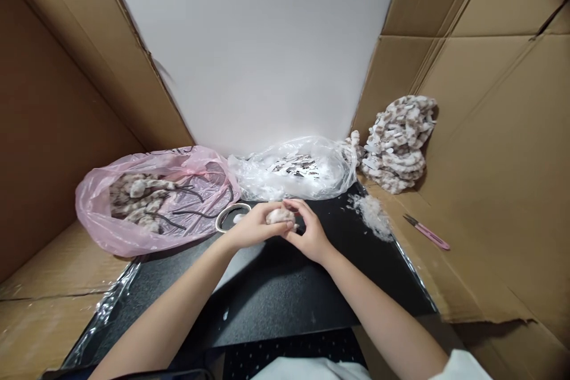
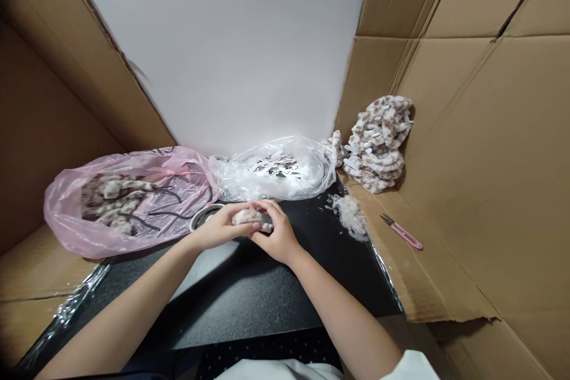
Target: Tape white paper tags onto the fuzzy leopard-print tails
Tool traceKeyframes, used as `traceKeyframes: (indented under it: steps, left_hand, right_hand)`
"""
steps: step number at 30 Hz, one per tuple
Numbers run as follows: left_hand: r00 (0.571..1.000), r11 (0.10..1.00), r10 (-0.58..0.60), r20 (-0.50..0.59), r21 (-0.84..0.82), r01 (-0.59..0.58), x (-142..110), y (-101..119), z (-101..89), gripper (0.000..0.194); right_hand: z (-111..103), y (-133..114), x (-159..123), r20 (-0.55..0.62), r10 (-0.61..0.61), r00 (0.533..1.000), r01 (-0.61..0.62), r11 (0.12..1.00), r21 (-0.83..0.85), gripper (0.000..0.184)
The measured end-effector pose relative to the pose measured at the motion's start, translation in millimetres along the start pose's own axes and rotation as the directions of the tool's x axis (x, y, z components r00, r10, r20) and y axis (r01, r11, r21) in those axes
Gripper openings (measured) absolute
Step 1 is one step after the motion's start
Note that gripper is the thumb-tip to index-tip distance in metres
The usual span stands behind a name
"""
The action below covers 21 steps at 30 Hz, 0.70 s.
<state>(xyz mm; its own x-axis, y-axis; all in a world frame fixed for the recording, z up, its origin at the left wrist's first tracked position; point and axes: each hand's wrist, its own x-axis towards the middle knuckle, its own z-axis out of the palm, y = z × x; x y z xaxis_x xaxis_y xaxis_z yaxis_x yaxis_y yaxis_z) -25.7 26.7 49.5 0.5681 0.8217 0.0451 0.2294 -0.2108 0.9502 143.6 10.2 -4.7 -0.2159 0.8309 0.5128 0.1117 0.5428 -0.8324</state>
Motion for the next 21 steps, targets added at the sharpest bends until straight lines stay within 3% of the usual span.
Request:
traceKeyframes:
  steps: [2,4,8,11,15,18,21]
  left_hand:
    - [0.999,0.984,-0.009,0.045,-0.177,0.017,10,-10,8.7,0.026]
    - [0.998,0.948,-0.032,0.048,-0.314,0.045,14,-23,13.8,0.031]
    - [0.986,0.946,-0.149,0.079,-0.280,0.165,12,-45,19.8,0.039]
    - [0.988,0.972,-0.146,0.049,-0.180,0.153,8,-55,23.2,0.042]
    - [0.992,0.975,-0.120,-0.036,-0.193,0.111,8,-63,27.2,0.041]
    - [0.994,0.978,-0.106,-0.040,-0.184,0.097,8,-63,29.3,0.041]
    - [0.995,0.988,-0.092,-0.039,-0.130,0.086,7,-61,31.0,0.040]
  right_hand:
    - [-2,5,1,-0.070,0.093,0.993,-0.086,0.992,0.092,0.039]
    - [-4,11,2,-0.153,0.248,0.957,-0.214,0.954,0.209,0.025]
    - [-3,15,4,-0.182,0.488,0.854,-0.380,0.822,0.424,0.028]
    - [0,13,5,-0.182,0.561,0.808,-0.380,0.730,0.568,0.037]
    - [-1,11,6,-0.196,0.637,0.746,-0.359,0.631,0.687,0.042]
    - [-2,11,6,-0.202,0.630,0.750,-0.369,0.651,0.663,0.041]
    - [-1,11,5,-0.217,0.581,0.784,-0.372,0.720,0.586,0.038]
